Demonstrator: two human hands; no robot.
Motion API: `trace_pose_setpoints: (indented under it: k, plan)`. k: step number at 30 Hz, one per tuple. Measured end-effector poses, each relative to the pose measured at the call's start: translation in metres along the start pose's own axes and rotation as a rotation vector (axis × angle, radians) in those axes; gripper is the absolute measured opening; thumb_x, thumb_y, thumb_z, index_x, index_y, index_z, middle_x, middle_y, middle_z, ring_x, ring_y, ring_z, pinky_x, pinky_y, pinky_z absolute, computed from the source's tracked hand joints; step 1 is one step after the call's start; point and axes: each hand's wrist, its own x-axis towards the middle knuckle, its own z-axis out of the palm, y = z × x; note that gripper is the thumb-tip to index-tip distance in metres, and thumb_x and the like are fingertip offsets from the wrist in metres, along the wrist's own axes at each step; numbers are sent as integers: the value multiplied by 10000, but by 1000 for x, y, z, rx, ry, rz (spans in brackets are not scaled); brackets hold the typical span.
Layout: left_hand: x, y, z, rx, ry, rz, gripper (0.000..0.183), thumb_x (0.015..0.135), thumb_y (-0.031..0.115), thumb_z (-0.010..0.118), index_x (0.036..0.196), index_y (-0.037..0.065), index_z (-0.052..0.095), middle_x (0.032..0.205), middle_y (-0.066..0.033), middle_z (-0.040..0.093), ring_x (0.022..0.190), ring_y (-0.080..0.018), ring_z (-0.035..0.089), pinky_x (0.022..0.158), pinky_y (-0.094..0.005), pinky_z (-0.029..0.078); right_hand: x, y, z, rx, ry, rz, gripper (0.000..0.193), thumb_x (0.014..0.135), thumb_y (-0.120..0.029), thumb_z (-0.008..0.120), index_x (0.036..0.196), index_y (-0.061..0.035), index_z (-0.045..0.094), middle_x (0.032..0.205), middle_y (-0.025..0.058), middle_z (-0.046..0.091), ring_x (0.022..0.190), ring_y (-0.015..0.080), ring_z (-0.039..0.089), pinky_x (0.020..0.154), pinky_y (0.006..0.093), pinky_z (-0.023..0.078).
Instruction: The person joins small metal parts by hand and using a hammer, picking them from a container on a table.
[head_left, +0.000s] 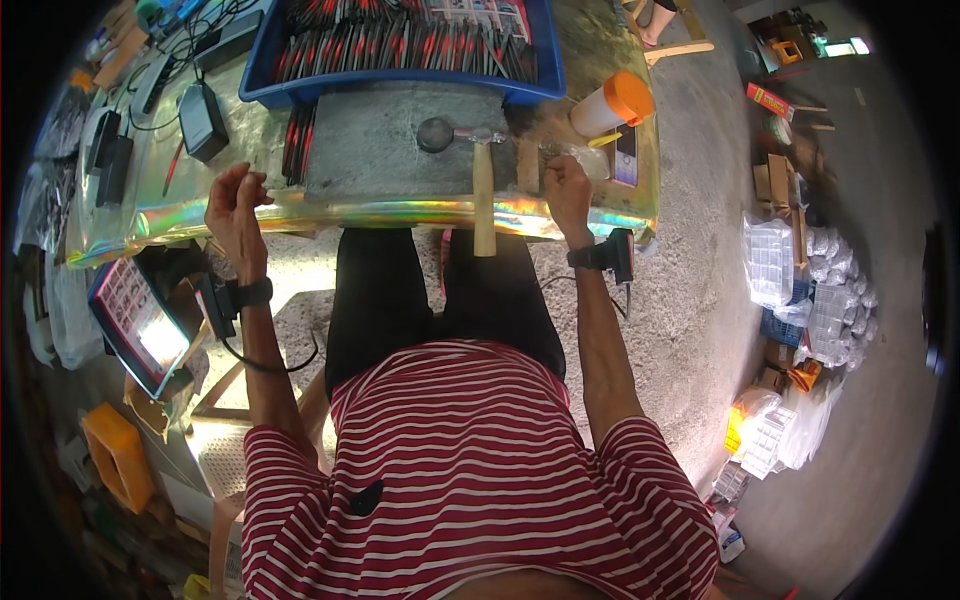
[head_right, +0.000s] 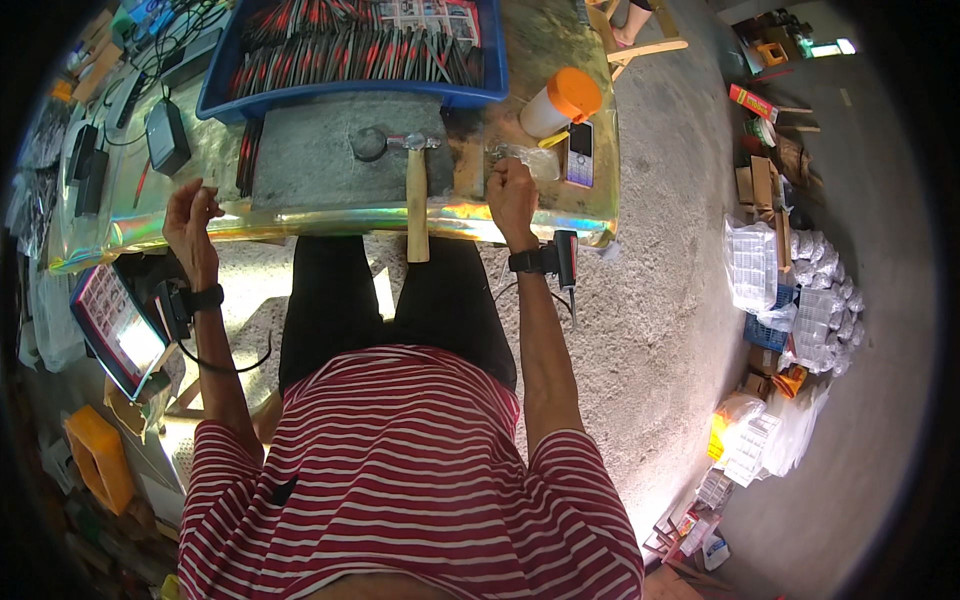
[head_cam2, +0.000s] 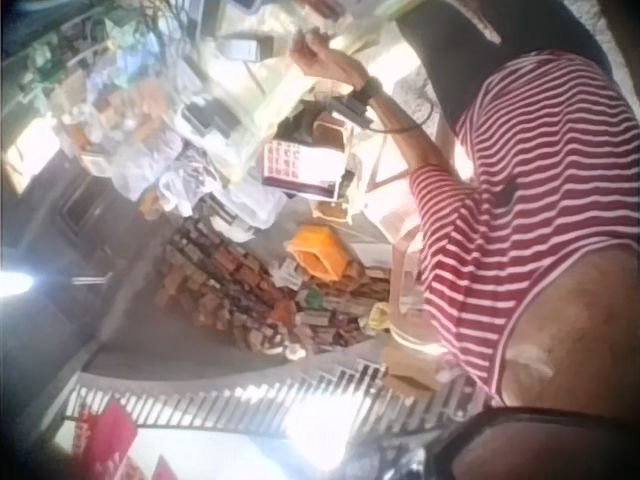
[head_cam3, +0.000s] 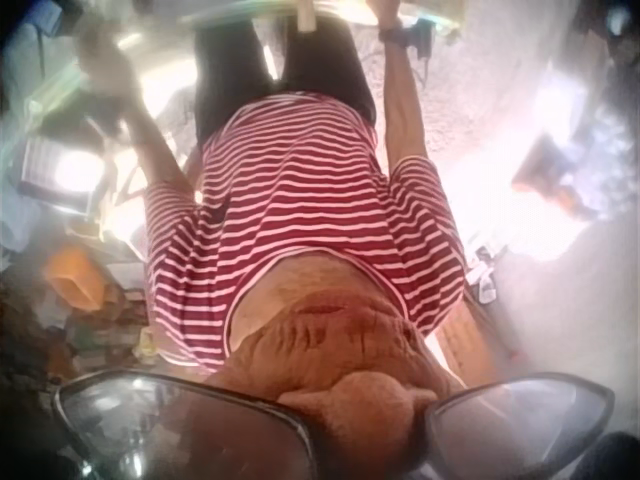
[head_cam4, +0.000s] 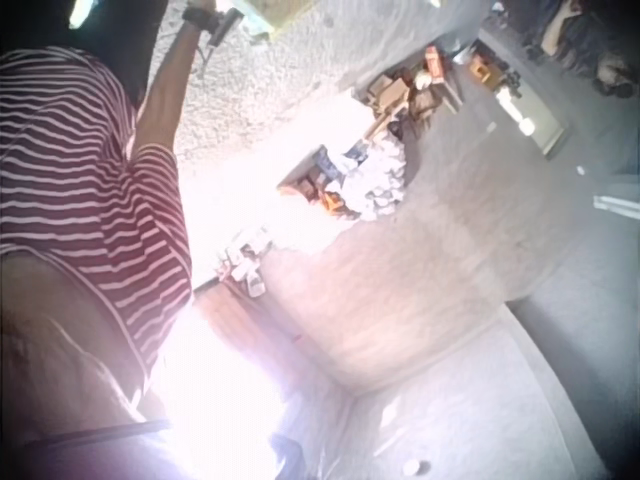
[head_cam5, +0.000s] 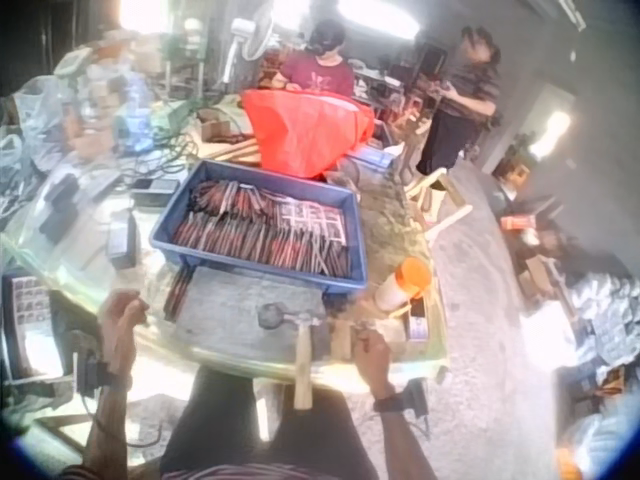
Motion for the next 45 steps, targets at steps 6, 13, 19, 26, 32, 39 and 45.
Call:
trace_pose_setpoints:
  k: [6, 13, 19, 26, 32, 39, 45]
  plan:
    - [-19, -14, -21, -50, 42, -55, 174, 776, 98, 566, 930, 17, 556, 759, -68, 593, 629, -85, 534, 551, -205, 455, 1, -3, -3, -75, -37, -80, 53, 716, -47, 477, 753, -21, 505, 710, 177, 522, 654, 325, 527, 569, 391, 418]
    - [-21, -15, -33, 7, 20, -111, 161, 779, 79, 549, 923, 8, 551, 756, -66, 580, 629, -95, 533, 548, -212, 460, 7, 8, -1, -323, -188, -237, 128, 758, -102, 423, 822, -17, 493, 787, 182, 505, 704, 358, 507, 606, 425, 413]
    - [-6, -16, -22, 147, -69, -167, 159, 781, 66, 490, 912, -10, 539, 703, -51, 559, 567, -103, 496, 479, -235, 408, 8, 32, 0, -828, -359, -497, 140, 739, -90, 412, 809, 6, 487, 742, 137, 470, 706, 265, 491, 567, 371, 413]
    - [16, -45, -14, 581, -103, 200, 147, 743, 47, 497, 889, 53, 515, 715, -39, 517, 670, -144, 502, 611, -267, 404, 20, 27, -5, -420, -373, -470, 157, 790, -133, 413, 715, -4, 460, 713, 176, 470, 693, 349, 472, 586, 422, 381]
    - [33, -36, 3, 561, -116, 118, 177, 687, 113, 515, 814, -3, 559, 754, -154, 586, 699, -274, 572, 623, -330, 438, 19, 5, -8, -278, -337, -352, 145, 782, -130, 446, 698, -13, 428, 629, 157, 482, 596, 309, 504, 536, 378, 390]
    - [38, -23, 14, 748, -201, 13, 151, 680, 111, 530, 794, 14, 548, 734, -149, 573, 690, -285, 557, 612, -349, 426, 14, 6, 0, -112, -249, -167, 131, 769, -108, 468, 699, -5, 430, 656, 143, 496, 614, 246, 516, 539, 337, 397]
    - [34, -35, 3, 767, -180, 138, 126, 681, 101, 537, 782, 27, 534, 716, -140, 562, 682, -291, 547, 604, -363, 416, 12, 7, 0, -95, -233, -167, 99, 754, -102, 463, 741, -5, 449, 641, 171, 507, 588, 308, 514, 533, 376, 400]
